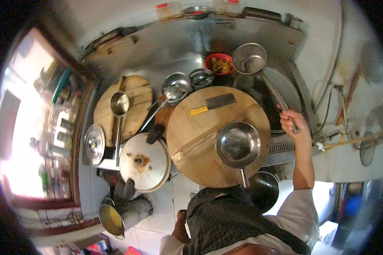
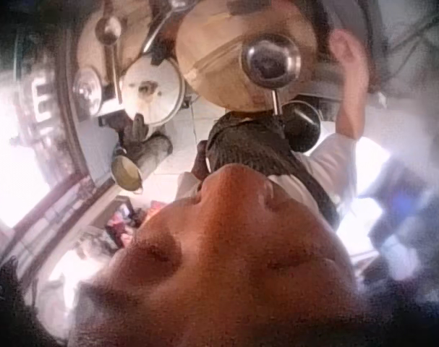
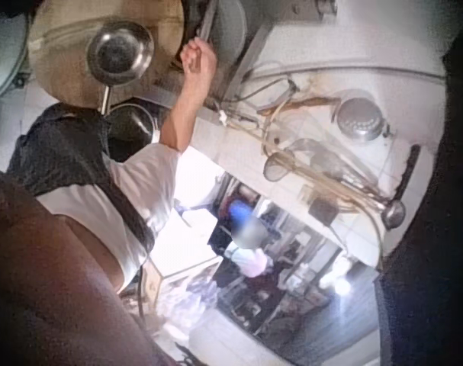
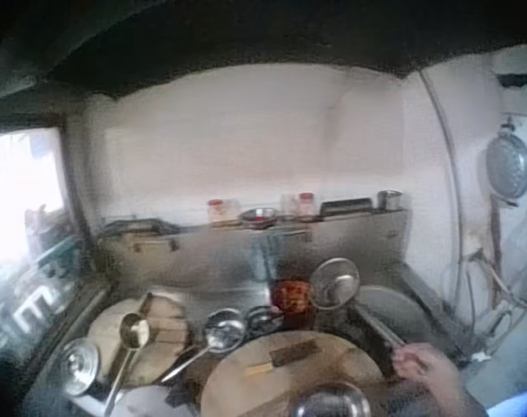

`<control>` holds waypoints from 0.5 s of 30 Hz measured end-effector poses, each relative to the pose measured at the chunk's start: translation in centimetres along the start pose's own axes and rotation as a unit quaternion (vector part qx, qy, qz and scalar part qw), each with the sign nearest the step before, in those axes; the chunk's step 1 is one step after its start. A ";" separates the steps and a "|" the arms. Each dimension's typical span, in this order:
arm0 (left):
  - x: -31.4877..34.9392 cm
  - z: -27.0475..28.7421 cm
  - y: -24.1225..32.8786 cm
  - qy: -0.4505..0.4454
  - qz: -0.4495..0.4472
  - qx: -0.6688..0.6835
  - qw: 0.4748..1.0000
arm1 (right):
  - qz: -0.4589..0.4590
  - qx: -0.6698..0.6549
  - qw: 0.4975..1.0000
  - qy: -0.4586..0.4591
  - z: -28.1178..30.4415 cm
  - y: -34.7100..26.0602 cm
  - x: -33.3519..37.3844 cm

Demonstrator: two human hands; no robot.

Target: The person stirs a yellow liquid in a small pot using a ladle, then pours the contents into a larger pot and handles several ladles and lids at a cooking station.

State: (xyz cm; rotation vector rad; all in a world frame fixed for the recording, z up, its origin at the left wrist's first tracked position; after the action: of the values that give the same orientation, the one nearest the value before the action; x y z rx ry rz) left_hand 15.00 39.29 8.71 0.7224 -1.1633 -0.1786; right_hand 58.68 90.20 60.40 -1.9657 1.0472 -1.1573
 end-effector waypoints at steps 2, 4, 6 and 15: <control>-0.3 -0.2 -0.7 -0.019 -0.066 -0.087 0.994 | -0.001 -0.005 1.000 -0.030 -3.5 0.9 2.0; -0.5 0.5 -0.8 -0.064 -0.178 -0.289 0.939 | -0.014 0.003 0.998 -0.065 -7.8 2.7 3.7; 0.4 1.1 -2.6 -0.103 -0.263 -0.471 0.836 | -0.038 0.031 0.994 -0.103 -13.0 4.5 5.7; 4.8 8.6 -14.8 0.091 -0.042 0.189 0.977 | -0.085 0.293 0.914 -0.267 -34.1 18.1 10.1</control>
State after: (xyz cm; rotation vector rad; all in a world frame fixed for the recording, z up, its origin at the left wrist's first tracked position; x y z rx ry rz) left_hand 12.74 22.02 5.25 1.1010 -1.0014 0.0399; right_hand 25.30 68.69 64.22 -1.7375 0.2058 -0.8083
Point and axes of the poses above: each hand's wrist, its own x-axis away from the middle knuckle, its own z-axis out of the back of the hand, y = z × x, the point moved 4 cm from there along -x, towards the middle knuckle, and after that the axes turned 11 degrees about x, right-handed, at the moved point
